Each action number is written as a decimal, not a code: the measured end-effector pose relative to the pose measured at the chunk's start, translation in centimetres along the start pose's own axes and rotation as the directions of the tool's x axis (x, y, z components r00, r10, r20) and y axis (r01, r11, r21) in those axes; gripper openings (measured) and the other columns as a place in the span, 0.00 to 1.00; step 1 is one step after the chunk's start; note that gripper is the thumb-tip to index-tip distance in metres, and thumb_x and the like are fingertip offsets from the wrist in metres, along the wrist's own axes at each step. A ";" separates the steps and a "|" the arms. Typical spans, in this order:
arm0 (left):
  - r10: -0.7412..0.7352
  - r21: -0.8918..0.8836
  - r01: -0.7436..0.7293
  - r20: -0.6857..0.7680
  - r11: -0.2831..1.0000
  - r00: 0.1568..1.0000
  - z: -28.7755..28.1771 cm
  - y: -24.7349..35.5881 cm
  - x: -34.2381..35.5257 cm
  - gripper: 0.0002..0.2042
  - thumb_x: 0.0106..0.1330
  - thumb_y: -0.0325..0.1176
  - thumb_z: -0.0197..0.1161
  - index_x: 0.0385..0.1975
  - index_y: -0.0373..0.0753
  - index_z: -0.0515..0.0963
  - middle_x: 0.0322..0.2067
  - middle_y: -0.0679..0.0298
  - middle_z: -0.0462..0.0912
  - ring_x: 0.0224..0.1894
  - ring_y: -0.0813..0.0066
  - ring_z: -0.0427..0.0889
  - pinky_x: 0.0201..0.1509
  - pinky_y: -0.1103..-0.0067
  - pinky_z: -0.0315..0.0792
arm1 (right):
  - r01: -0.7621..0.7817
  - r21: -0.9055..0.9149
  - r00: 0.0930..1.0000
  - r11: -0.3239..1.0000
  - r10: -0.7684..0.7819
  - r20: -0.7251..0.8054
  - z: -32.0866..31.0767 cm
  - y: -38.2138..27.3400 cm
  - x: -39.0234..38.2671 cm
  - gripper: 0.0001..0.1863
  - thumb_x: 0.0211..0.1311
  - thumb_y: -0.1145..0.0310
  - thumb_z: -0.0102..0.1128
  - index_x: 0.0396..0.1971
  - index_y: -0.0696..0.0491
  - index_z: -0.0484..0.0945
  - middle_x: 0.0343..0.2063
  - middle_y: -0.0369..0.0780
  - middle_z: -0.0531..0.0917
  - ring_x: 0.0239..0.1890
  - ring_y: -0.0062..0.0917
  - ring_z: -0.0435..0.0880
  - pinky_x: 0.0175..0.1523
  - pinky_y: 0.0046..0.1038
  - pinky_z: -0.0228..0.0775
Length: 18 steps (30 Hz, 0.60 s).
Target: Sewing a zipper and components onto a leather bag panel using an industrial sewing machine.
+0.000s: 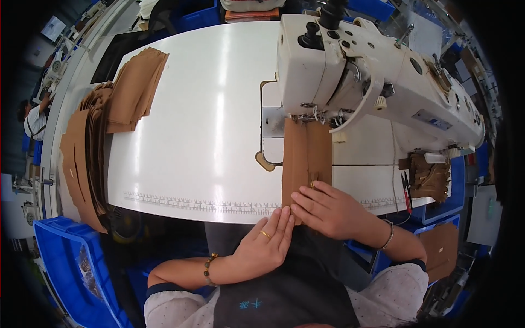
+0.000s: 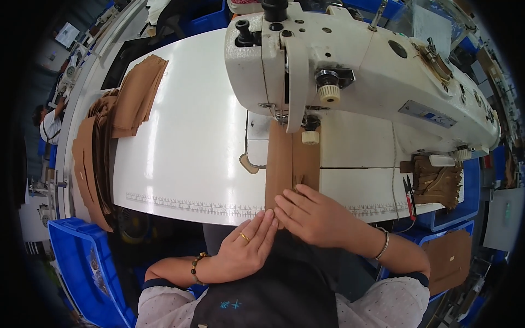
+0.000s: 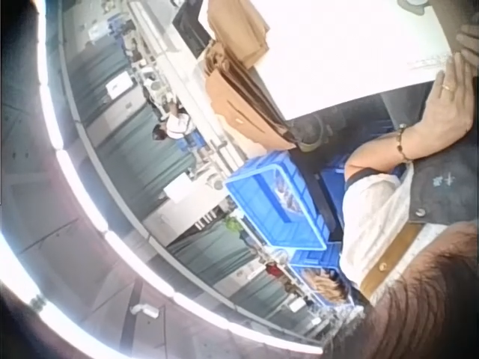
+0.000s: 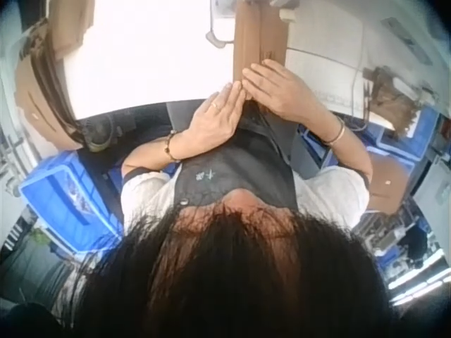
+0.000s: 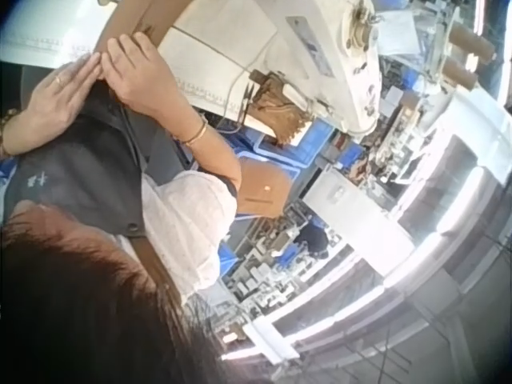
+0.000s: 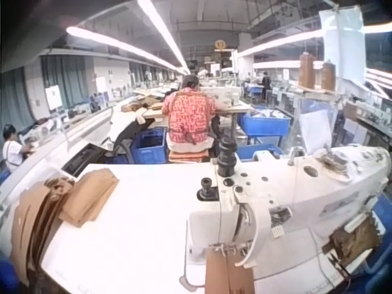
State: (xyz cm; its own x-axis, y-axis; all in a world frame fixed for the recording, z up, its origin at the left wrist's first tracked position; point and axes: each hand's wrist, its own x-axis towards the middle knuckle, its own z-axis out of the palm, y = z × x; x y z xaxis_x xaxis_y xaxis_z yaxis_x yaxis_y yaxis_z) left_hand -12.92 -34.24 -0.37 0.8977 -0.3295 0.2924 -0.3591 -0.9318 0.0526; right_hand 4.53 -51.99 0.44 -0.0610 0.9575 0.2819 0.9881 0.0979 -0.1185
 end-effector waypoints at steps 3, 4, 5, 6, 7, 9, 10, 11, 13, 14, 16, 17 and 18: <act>0.029 -0.006 -0.030 -0.059 1.000 0.998 0.4 0.3 -0.1 0.18 0.62 0.28 0.63 0.50 0.27 0.83 0.56 0.46 0.84 0.58 0.56 0.83 0.59 0.72 0.79 | -0.045 -0.028 0.999 0.999 0.045 0.002 -0.1 -1.8 -1.1 0.20 0.62 0.62 0.64 0.51 0.58 0.83 0.57 0.45 0.82 0.61 0.38 0.80 0.68 0.43 0.70; 0.041 -0.009 -0.042 -0.056 0.999 0.998 0.5 0.4 -0.2 0.17 0.62 0.28 0.63 0.49 0.29 0.84 0.55 0.47 0.85 0.58 0.58 0.84 0.58 0.73 0.79 | -0.044 -0.039 0.999 0.998 0.045 0.026 -0.1 -2.1 -1.4 0.20 0.62 0.62 0.64 0.51 0.58 0.83 0.57 0.45 0.82 0.61 0.38 0.80 0.68 0.43 0.70; 0.037 -0.013 -0.039 -0.077 0.999 0.996 0.6 0.3 -0.3 0.17 0.62 0.28 0.63 0.49 0.29 0.84 0.55 0.47 0.85 0.58 0.58 0.84 0.58 0.73 0.79 | -0.053 -0.035 0.998 0.998 0.054 0.032 -0.1 -2.4 -1.6 0.20 0.62 0.63 0.63 0.51 0.58 0.83 0.58 0.46 0.82 0.61 0.38 0.80 0.68 0.43 0.70; 0.032 -0.029 -0.035 -0.090 0.999 0.995 0.7 0.1 -0.4 0.16 0.61 0.28 0.63 0.49 0.30 0.85 0.55 0.50 0.85 0.58 0.59 0.84 0.58 0.73 0.79 | -0.075 -0.018 0.996 0.997 0.075 0.042 0.0 -2.6 -1.8 0.20 0.62 0.63 0.63 0.50 0.58 0.83 0.58 0.46 0.82 0.61 0.38 0.80 0.68 0.43 0.70; 0.018 -0.053 -0.022 -0.081 0.998 0.997 0.7 0.0 -0.5 0.16 0.61 0.28 0.63 0.48 0.32 0.86 0.55 0.52 0.85 0.57 0.61 0.84 0.57 0.74 0.80 | -0.063 -0.033 0.997 0.997 0.064 0.040 0.1 -3.0 -1.9 0.20 0.62 0.63 0.63 0.50 0.58 0.83 0.58 0.46 0.82 0.61 0.38 0.80 0.68 0.43 0.70; 0.015 -0.069 -0.024 -0.117 0.997 0.993 0.6 -0.3 -0.7 0.16 0.60 0.28 0.64 0.47 0.34 0.86 0.54 0.55 0.86 0.56 0.62 0.85 0.57 0.75 0.80 | -0.081 -0.015 0.997 0.997 0.081 0.016 0.2 -3.6 -1.9 0.19 0.63 0.63 0.63 0.49 0.59 0.83 0.57 0.46 0.82 0.60 0.37 0.81 0.67 0.42 0.71; 0.005 -0.094 -0.017 -0.132 0.995 0.991 0.4 -0.4 -0.7 0.15 0.60 0.28 0.65 0.46 0.35 0.87 0.53 0.58 0.87 0.54 0.63 0.85 0.56 0.75 0.80 | -0.072 -0.027 0.997 0.997 0.072 0.018 0.4 -3.9 -1.8 0.19 0.63 0.63 0.63 0.49 0.59 0.83 0.57 0.46 0.82 0.60 0.37 0.81 0.67 0.42 0.71; 0.004 -0.092 -0.016 -0.132 0.996 0.991 0.3 -0.7 -0.6 0.15 0.60 0.28 0.65 0.46 0.35 0.87 0.53 0.58 0.87 0.54 0.63 0.85 0.56 0.75 0.80 | -0.072 -0.049 0.997 0.996 0.073 0.007 0.5 -4.2 -1.8 0.18 0.64 0.64 0.63 0.48 0.60 0.83 0.56 0.47 0.83 0.59 0.37 0.81 0.67 0.41 0.72; -0.014 -0.234 -0.020 -0.141 0.972 0.990 0.1 -1.7 -0.1 0.18 0.58 0.29 0.66 0.49 0.36 0.85 0.54 0.59 0.86 0.53 0.63 0.85 0.54 0.75 0.80 | -0.073 -0.070 0.997 0.995 0.073 -0.004 0.6 -4.5 -1.7 0.18 0.64 0.64 0.63 0.47 0.60 0.83 0.55 0.47 0.83 0.59 0.37 0.82 0.66 0.40 0.73; -0.015 -0.234 -0.019 -0.142 0.972 0.990 0.1 -2.1 0.3 0.18 0.58 0.29 0.66 0.49 0.36 0.85 0.54 0.59 0.86 0.53 0.63 0.85 0.54 0.75 0.80 | -0.073 -0.058 0.997 0.996 0.072 -0.021 0.7 -4.6 -1.6 0.18 0.64 0.64 0.63 0.47 0.61 0.83 0.55 0.48 0.83 0.57 0.37 0.82 0.65 0.39 0.74; -0.046 -0.182 0.036 -0.053 0.983 0.998 0.4 -3.6 1.7 0.21 0.60 0.34 0.68 0.53 0.35 0.83 0.58 0.58 0.83 0.56 0.62 0.82 0.57 0.71 0.79 | -0.069 -0.047 0.997 0.997 0.067 -0.036 0.7 -4.6 -1.6 0.17 0.65 0.64 0.64 0.46 0.62 0.84 0.54 0.48 0.84 0.56 0.37 0.83 0.64 0.38 0.75; -0.042 -0.174 0.026 -0.089 0.984 0.995 0.9 -4.5 2.7 0.21 0.60 0.34 0.68 0.53 0.35 0.83 0.58 0.58 0.83 0.56 0.62 0.82 0.57 0.71 0.79 | -0.075 -0.039 0.997 0.996 0.073 -0.028 0.7 -4.6 -1.6 0.18 0.65 0.63 0.64 0.46 0.63 0.84 0.53 0.49 0.84 0.56 0.37 0.83 0.63 0.38 0.75; -0.027 -0.129 0.018 -0.070 0.992 0.997 1.6 -5.3 4.0 0.23 0.62 0.38 0.68 0.56 0.34 0.81 0.60 0.57 0.81 0.59 0.61 0.79 0.59 0.68 0.77 | -0.083 -0.022 0.997 0.996 0.083 -0.002 0.7 -4.6 -1.5 0.18 0.65 0.63 0.64 0.45 0.63 0.84 0.53 0.49 0.84 0.55 0.37 0.83 0.63 0.37 0.76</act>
State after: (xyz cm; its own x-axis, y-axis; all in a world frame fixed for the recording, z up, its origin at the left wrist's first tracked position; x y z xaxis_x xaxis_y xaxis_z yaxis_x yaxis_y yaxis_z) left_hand -7.06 -30.86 -0.96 0.8870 -0.2927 0.3572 -0.3729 -0.9102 0.1802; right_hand 0.02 -53.71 -0.14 0.0211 0.9618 0.2728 0.9926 0.0124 -0.1207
